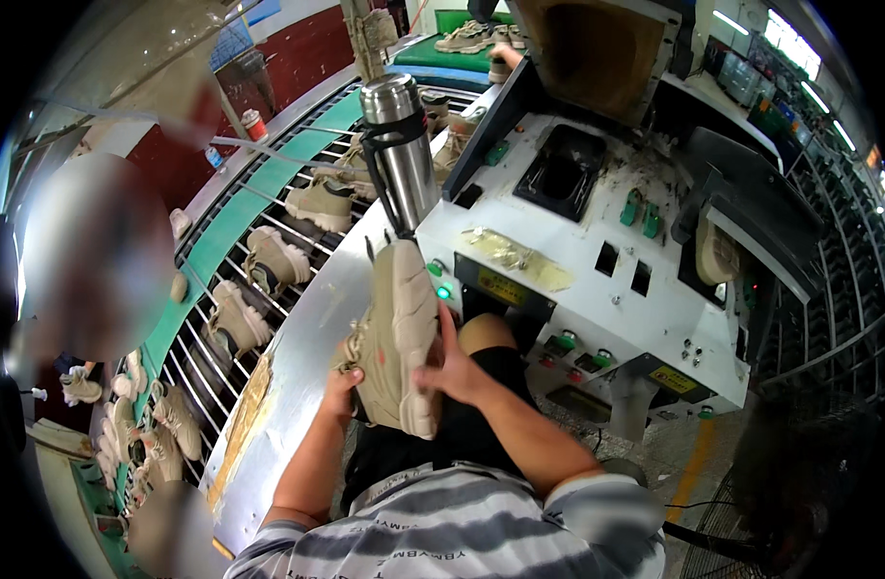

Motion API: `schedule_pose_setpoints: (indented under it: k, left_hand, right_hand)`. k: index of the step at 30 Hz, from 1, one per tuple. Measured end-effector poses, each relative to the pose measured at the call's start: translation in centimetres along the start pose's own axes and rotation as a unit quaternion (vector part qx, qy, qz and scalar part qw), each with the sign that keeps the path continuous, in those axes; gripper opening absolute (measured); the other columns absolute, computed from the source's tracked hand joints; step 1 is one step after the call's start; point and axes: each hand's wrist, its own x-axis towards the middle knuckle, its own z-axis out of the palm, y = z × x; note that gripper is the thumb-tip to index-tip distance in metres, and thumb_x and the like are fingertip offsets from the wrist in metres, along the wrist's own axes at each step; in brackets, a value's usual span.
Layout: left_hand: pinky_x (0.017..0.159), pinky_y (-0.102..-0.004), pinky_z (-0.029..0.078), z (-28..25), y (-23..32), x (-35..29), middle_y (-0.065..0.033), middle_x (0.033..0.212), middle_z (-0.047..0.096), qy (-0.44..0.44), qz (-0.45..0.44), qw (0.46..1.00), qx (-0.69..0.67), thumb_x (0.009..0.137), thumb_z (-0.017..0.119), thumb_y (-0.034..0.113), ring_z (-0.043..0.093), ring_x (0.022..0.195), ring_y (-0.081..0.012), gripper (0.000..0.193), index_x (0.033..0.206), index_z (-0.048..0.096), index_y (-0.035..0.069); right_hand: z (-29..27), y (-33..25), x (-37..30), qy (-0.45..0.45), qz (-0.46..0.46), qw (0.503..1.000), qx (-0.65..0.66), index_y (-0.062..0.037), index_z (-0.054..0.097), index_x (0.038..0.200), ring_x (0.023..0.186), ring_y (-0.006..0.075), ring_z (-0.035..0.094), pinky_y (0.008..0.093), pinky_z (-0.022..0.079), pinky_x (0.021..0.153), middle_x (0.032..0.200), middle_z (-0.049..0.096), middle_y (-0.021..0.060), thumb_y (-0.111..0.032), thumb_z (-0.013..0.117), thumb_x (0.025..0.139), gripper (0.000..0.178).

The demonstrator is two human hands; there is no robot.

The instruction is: The person picks up shoes from a conveyor belt, places them into a molding or heat-treatment machine, presses buttons to operate the machine, and then returns the shoes to the belt.

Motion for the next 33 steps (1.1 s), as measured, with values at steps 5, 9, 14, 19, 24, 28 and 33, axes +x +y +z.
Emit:
schedule_pose_setpoints:
  k: [5,9,14,19,24,28,33]
  left_hand:
    - [0.095,-0.0341,0.044,6.1,-2.5,5.5,-0.0102,0.117,0.061,-0.063,-0.078,0.995,-0.020,0.077,0.072,0.036,0.058,0.107,-0.0204,0.064,0.125,0.052,-0.002]
    - [0.076,-0.0282,0.049,8.5,-9.6,11.1,-0.0085,0.100,0.065,-0.109,-0.071,0.979,-0.155,0.092,0.060,0.025,0.062,0.086,-0.0166,0.037,0.117,0.057,-0.001]
    - [0.063,-0.0272,0.048,3.6,-18.8,14.1,-0.0079,0.082,0.063,-0.070,-0.179,0.970,-0.149,0.093,0.051,0.015,0.060,0.070,-0.0160,0.019,0.101,0.060,0.000]
    - [0.062,-0.0269,0.048,4.1,-15.5,14.9,-0.0068,0.079,0.062,0.013,-0.197,0.971,-0.137,0.090,0.047,0.010,0.059,0.068,-0.0152,0.017,0.097,0.060,0.001]
    - [0.064,-0.0255,0.048,1.9,-16.8,16.2,-0.0054,0.078,0.061,0.051,-0.248,0.959,-0.124,0.089,0.050,0.012,0.058,0.067,-0.0140,0.018,0.100,0.060,0.002]
    - [0.064,-0.0250,0.047,3.8,-16.0,15.6,-0.0052,0.079,0.061,0.018,-0.266,0.952,-0.152,0.089,0.052,0.012,0.058,0.068,-0.0139,0.016,0.099,0.061,0.003]
    - [0.066,-0.0254,0.047,2.5,-15.7,15.3,-0.0055,0.081,0.062,0.045,-0.234,0.956,-0.172,0.089,0.053,0.013,0.058,0.070,-0.0147,0.016,0.099,0.061,0.003]
  right_hand:
    - [-4.3,-4.2,-0.2,0.132,-0.038,0.990,-0.005,-0.0116,-0.008,0.150,0.137,0.0274,0.025,0.0414,0.023,0.111,0.151,0.019,0.0172,-0.017,0.084,0.060,0.129]
    - [-9.9,-9.2,1.7,0.269,-0.006,0.961,-0.064,-0.0123,0.009,0.150,0.124,0.0346,0.045,0.0434,0.040,0.101,0.139,0.040,0.0198,-0.010,0.072,0.060,0.111]
    - [-17.6,-16.8,9.9,0.408,0.011,0.895,-0.183,-0.0096,0.021,0.148,0.114,0.0299,0.051,0.0420,0.047,0.090,0.135,0.046,0.0136,-0.012,0.071,0.069,0.094]
    - [-28.3,-21.8,20.1,0.436,0.103,0.807,-0.384,-0.0067,0.017,0.148,0.109,0.0316,0.056,0.0412,0.048,0.088,0.134,0.046,0.0211,-0.024,0.074,0.059,0.108]
    - [-28.8,-21.0,28.7,0.465,0.231,0.709,-0.477,-0.0047,0.032,0.140,0.100,0.0329,0.060,0.0461,0.050,0.081,0.122,0.053,0.0204,-0.023,0.072,0.060,0.091]
    - [-37.8,-17.0,27.0,0.430,0.295,0.616,-0.591,-0.0057,0.031,0.144,0.113,0.0308,0.057,0.0394,0.052,0.086,0.137,0.044,0.0247,-0.034,0.075,0.057,0.102]
    - [-29.5,-14.6,28.7,0.387,0.283,0.603,-0.637,-0.0025,0.020,0.147,0.119,0.0389,0.052,0.0429,0.045,0.096,0.137,0.044,0.0283,-0.048,0.064,0.069,0.101]
